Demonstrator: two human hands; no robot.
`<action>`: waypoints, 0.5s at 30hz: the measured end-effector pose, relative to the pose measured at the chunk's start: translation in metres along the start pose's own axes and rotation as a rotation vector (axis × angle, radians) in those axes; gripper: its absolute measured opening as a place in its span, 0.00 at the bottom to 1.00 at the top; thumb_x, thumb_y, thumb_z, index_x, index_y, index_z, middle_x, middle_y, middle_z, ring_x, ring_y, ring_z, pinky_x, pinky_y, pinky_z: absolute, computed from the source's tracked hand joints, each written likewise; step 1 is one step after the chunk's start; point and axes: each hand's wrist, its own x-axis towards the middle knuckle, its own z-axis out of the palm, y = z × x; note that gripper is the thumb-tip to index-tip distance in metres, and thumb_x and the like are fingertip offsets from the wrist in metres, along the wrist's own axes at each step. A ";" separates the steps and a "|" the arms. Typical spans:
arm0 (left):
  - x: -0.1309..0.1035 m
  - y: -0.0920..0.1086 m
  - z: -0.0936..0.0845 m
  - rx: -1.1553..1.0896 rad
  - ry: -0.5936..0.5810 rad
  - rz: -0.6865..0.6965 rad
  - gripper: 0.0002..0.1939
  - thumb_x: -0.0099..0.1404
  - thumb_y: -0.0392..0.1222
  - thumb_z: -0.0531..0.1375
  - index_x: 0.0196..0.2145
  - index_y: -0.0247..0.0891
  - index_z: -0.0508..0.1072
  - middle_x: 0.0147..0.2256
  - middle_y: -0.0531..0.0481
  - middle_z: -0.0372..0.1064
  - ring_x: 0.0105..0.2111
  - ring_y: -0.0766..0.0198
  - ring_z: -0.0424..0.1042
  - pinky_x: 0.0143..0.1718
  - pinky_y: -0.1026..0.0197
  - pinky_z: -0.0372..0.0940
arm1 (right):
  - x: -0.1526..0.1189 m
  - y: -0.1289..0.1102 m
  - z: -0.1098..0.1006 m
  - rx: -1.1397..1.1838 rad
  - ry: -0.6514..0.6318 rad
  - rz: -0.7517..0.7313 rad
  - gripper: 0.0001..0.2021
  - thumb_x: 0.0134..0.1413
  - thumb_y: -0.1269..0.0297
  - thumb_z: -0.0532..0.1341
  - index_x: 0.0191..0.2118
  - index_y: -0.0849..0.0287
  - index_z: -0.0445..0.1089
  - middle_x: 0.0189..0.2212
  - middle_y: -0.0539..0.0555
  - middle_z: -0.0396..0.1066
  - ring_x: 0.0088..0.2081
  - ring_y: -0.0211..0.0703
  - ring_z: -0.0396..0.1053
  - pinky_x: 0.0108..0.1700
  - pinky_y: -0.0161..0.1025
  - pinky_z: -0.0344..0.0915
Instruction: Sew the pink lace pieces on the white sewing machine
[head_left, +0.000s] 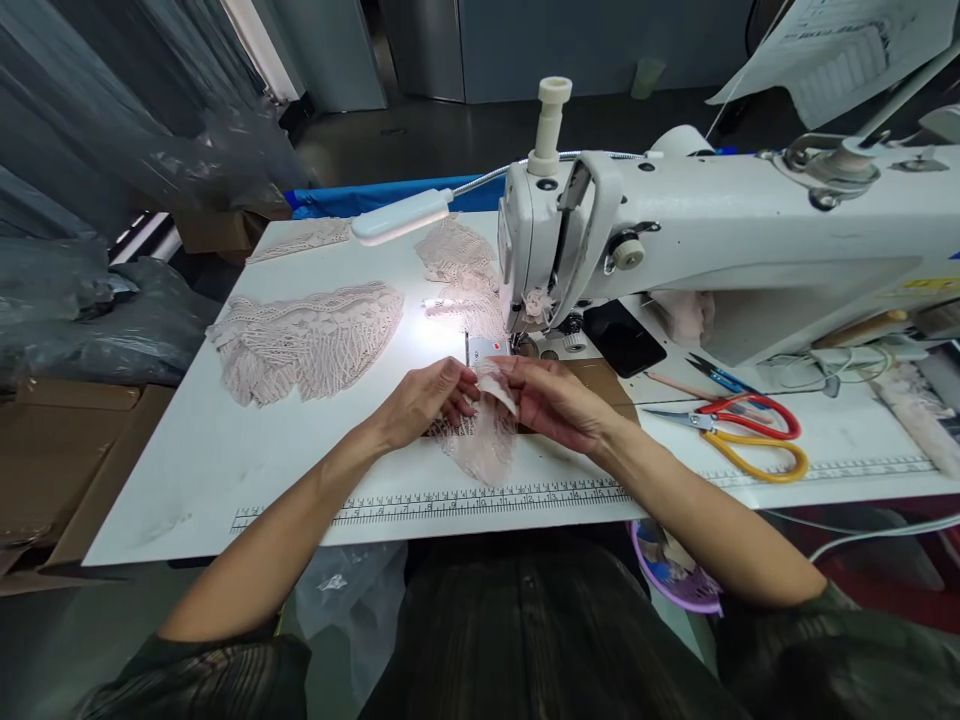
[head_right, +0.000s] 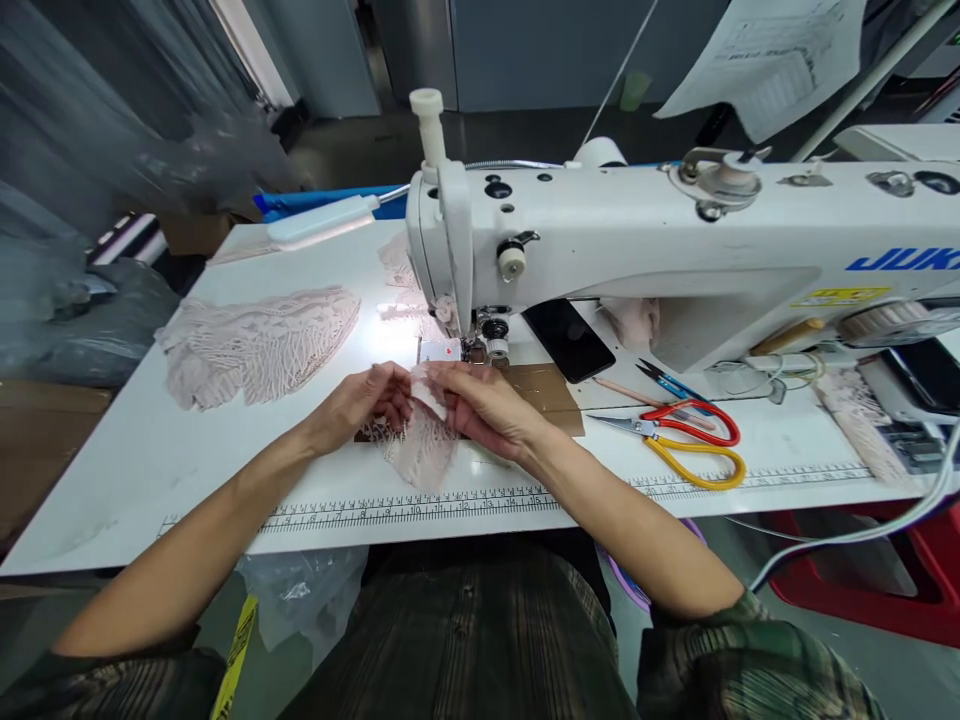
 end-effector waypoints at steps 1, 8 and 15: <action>0.000 -0.001 -0.002 -0.030 -0.009 -0.028 0.36 0.67 0.72 0.46 0.42 0.33 0.70 0.30 0.44 0.73 0.27 0.62 0.74 0.27 0.60 0.70 | 0.001 0.000 0.000 -0.060 0.006 0.013 0.11 0.53 0.59 0.68 0.39 0.60 0.72 0.35 0.52 0.73 0.38 0.35 0.70 0.45 0.35 0.70; -0.007 0.003 0.005 0.275 0.093 -0.020 0.28 0.61 0.55 0.64 0.53 0.37 0.64 0.26 0.57 0.66 0.22 0.68 0.67 0.23 0.66 0.62 | -0.010 -0.013 -0.042 -1.031 0.140 -0.205 0.12 0.62 0.59 0.58 0.43 0.61 0.74 0.34 0.55 0.73 0.35 0.41 0.70 0.42 0.42 0.70; -0.007 0.002 0.004 0.342 0.139 -0.023 0.28 0.61 0.53 0.63 0.54 0.37 0.65 0.26 0.55 0.67 0.24 0.66 0.68 0.24 0.65 0.62 | -0.011 0.002 -0.056 -1.730 -0.049 -0.651 0.19 0.64 0.63 0.54 0.57 0.56 0.70 0.47 0.63 0.67 0.50 0.55 0.64 0.54 0.55 0.65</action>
